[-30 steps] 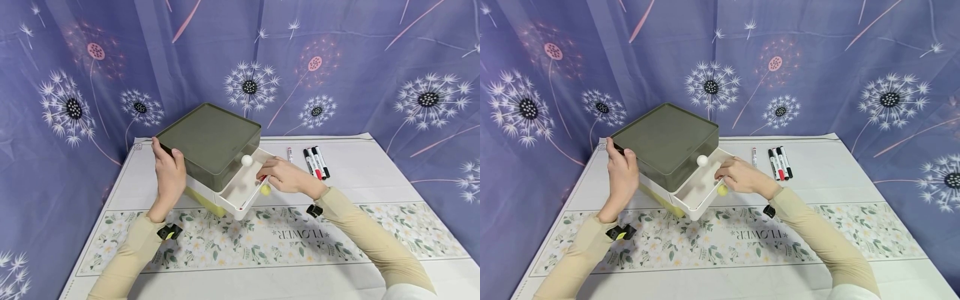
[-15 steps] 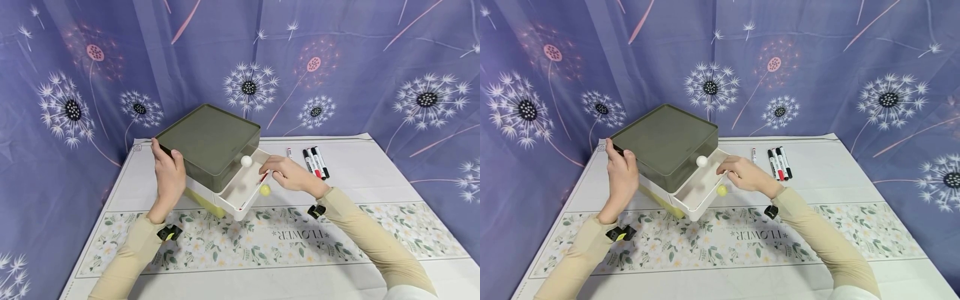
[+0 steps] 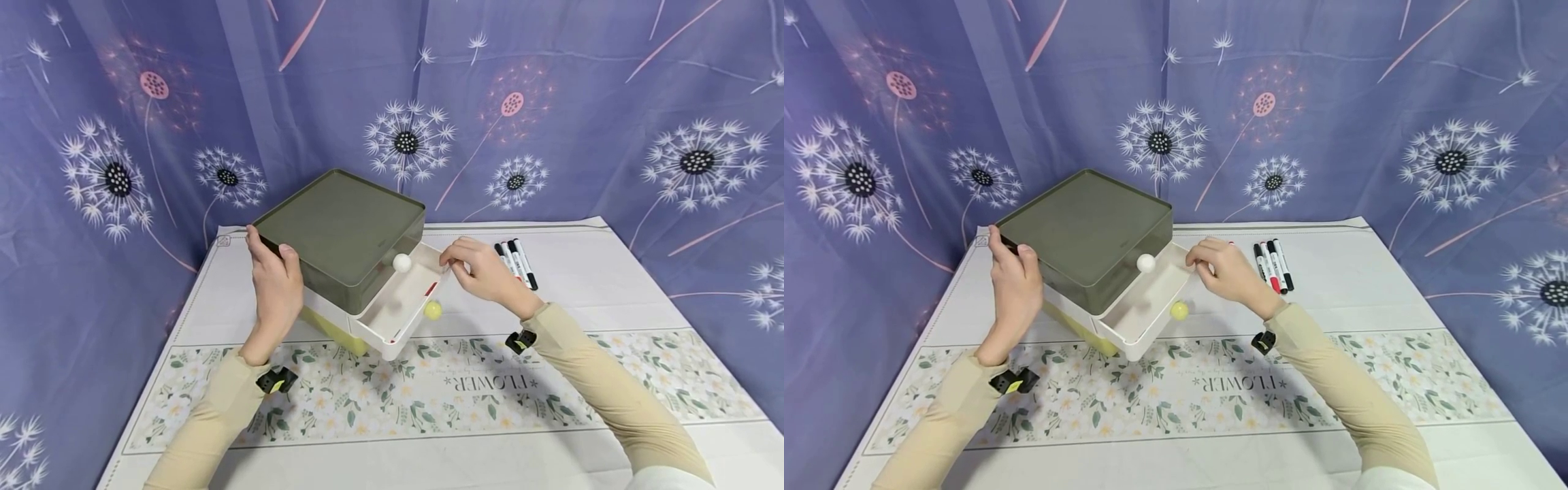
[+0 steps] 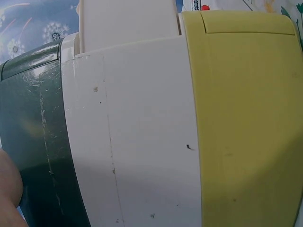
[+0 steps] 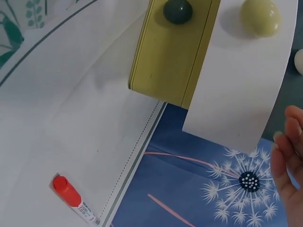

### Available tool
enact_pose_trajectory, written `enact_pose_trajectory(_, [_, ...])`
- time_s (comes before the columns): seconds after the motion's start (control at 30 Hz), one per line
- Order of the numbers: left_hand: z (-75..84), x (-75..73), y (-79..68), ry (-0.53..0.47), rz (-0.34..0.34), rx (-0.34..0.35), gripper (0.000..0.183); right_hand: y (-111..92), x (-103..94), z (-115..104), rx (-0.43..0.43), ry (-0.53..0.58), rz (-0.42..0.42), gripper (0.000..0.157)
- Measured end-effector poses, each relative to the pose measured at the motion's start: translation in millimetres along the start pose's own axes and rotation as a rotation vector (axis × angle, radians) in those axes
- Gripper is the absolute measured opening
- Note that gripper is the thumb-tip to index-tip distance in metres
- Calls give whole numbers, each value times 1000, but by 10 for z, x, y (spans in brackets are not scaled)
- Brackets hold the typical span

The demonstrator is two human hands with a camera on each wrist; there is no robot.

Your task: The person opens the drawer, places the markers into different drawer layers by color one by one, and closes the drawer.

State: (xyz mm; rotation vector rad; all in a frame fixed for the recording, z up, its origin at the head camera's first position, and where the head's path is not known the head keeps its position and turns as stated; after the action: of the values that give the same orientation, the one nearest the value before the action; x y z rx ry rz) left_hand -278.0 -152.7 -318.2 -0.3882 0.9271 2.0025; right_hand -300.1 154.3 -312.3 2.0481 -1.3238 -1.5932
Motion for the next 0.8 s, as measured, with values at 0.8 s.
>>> enact_pose_trajectory(0.8, [-5, 13, 3, 1, -4, -5, 63, -313, -170, 810, 591, -70, 58, 25])
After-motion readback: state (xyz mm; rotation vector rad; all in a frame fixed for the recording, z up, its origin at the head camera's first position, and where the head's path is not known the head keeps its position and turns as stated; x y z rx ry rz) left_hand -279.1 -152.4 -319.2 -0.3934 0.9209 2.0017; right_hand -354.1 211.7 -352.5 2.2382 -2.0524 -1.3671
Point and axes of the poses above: each hand's wrist, its own y-axis towards the middle knuckle, its own x-axis out of the palm, z = x × y, the point moved 9 cm from there along y, towards the middle knuckle, and after that the axes turned 13 degrees about y, right-handed, at the moved point
